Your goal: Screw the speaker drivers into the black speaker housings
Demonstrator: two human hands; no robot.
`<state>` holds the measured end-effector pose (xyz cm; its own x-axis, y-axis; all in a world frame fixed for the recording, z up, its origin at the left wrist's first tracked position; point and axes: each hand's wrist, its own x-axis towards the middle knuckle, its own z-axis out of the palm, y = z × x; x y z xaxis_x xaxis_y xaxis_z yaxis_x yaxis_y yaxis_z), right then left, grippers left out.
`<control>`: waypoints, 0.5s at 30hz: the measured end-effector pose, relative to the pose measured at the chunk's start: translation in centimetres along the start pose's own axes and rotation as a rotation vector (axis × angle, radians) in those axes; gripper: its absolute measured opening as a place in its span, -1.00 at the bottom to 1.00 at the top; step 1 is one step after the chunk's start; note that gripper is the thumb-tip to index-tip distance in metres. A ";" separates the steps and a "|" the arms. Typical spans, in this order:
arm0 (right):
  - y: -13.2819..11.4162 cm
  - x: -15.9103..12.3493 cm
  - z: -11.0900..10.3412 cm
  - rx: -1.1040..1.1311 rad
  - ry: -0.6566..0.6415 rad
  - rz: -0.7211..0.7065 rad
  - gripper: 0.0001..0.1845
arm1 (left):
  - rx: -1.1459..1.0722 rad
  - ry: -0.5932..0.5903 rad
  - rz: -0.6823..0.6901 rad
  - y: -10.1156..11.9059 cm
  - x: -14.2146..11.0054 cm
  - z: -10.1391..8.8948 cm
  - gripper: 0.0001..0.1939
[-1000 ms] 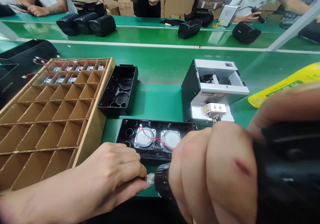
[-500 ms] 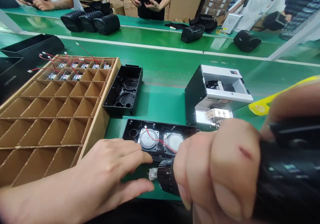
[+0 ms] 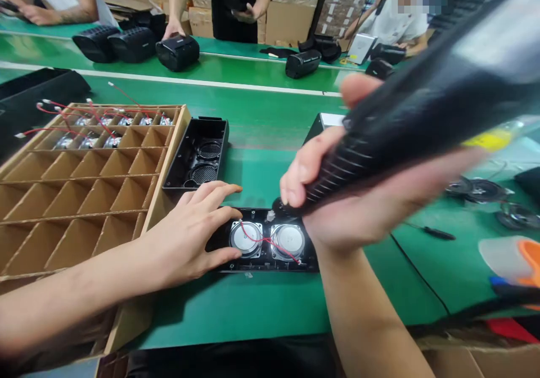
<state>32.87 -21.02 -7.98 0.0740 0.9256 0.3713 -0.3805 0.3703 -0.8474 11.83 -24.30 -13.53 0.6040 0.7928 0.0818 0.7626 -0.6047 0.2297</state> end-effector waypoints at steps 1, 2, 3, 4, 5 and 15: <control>0.7 0.0 0.7 0.040 0.029 -0.083 -0.29 | -0.008 -0.019 0.000 -0.1 0.0 0.3 -0.50; 1.3 0.0 1.2 0.072 0.045 -0.154 -0.27 | -0.020 -0.038 -0.003 -0.3 0.0 0.6 -0.48; 1.9 -0.1 1.6 0.089 0.048 -0.196 -0.26 | -0.032 -0.054 -0.010 -0.4 -0.1 0.8 -0.46; 2.4 -0.1 1.8 0.092 0.038 -0.209 -0.26 | -0.046 -0.065 -0.017 -0.5 -0.1 1.0 -0.45; 2.9 -0.1 1.9 0.087 0.025 -0.210 -0.27 | -0.062 -0.073 -0.021 -0.6 -0.1 1.1 -0.46; 5.6 -0.2 0.6 0.093 -0.103 -0.189 -0.27 | -0.190 0.009 -0.026 -1.3 0.3 2.3 -0.65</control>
<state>30.22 -19.15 -12.53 0.0587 0.8260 0.5607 -0.4522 0.5227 -0.7227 11.56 -23.49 -16.06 0.5821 0.8090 0.0819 0.7200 -0.5597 0.4103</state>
